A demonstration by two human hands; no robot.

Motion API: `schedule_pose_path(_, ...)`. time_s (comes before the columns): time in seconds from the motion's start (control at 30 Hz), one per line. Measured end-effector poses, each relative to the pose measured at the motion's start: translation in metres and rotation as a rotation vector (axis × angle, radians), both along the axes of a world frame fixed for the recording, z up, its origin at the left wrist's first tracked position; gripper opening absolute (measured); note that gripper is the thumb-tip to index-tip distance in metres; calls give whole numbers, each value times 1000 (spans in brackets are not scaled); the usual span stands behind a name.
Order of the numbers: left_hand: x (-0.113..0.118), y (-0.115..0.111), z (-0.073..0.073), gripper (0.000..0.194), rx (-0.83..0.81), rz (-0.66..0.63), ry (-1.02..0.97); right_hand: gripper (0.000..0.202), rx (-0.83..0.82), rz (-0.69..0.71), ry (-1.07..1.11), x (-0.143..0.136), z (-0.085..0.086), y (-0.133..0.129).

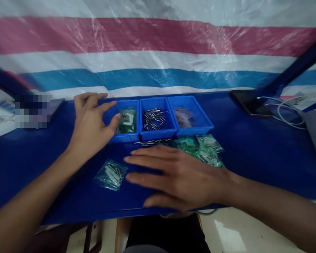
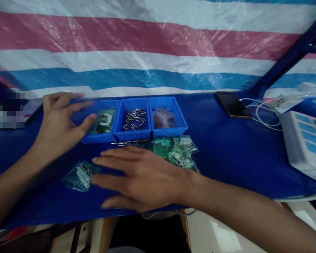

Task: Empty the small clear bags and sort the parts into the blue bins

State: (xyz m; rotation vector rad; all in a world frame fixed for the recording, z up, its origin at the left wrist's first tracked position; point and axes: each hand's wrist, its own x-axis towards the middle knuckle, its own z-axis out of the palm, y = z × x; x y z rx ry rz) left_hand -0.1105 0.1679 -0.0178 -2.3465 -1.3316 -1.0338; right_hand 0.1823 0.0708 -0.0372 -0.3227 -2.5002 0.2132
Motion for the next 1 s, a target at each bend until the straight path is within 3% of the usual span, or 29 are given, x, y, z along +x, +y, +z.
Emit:
schedule_pose_path(0.07,6,-6,-1,41,0,-106,68,62,75,41,-163,-11,-7,-4)
schedule_pose_path(0.17,20,-23,1,46,-144,-216,190,74,162,38,-292,-25,-11,-5)
schedule_pose_path(0.33,30,-34,-4,75,-218,-90,271,49,274,13,-318,-29,-8,1)
schedule_pose_path(0.5,30,-30,1,79,-326,-78,270,43,285,10,-215,-21,-17,-1)
schedule_pose_path(0.63,33,-35,9,78,-287,-3,306,22,351,-81,-51,-13,-19,-3)
schedule_pose_path(0.73,33,-37,10,78,-329,75,326,25,213,-153,84,-4,-7,-2)
schedule_pose_path(0.87,29,-35,7,78,-387,-2,278,20,-180,-304,343,11,14,1)
schedule_pose_path(0.93,30,-37,9,76,-301,-80,227,20,-344,-336,470,17,20,3)
schedule_pose_path(1.0,33,-43,13,68,-143,-185,180,34,-477,-289,566,20,23,5)
